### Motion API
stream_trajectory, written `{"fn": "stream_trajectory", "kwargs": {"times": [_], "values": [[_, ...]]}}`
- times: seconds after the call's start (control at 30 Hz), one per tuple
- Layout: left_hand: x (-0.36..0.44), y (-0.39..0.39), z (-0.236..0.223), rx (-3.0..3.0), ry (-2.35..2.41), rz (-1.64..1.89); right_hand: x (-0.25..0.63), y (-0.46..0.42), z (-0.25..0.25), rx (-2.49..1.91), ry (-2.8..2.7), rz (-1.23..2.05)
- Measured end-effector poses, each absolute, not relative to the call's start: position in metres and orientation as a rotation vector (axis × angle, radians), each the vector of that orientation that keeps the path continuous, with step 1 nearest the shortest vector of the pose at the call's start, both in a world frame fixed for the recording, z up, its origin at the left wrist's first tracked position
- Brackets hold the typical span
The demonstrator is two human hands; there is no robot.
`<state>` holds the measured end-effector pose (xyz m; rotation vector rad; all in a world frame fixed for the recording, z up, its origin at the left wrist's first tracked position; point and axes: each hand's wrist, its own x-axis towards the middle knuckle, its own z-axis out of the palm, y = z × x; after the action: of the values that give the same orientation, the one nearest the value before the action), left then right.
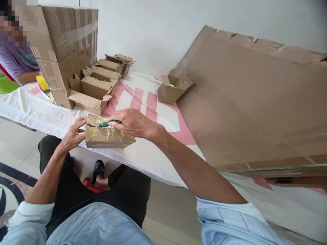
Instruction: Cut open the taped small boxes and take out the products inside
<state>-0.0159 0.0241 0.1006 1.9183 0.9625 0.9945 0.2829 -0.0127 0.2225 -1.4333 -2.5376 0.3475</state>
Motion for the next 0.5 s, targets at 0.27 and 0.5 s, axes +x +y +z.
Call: {"fn": "stream_trajectory", "kwargs": {"times": [0.27, 0.5], "values": [[-0.02, 0.038, 0.095, 1.971, 1.007, 0.986, 0.269, -0.003, 0.237, -1.648, -2.684, 0.281], [-0.024, 0.055, 0.093, 1.999, 1.06, 0.946, 0.294, 0.004, 0.222, -1.641, -2.74, 0.144]]}}
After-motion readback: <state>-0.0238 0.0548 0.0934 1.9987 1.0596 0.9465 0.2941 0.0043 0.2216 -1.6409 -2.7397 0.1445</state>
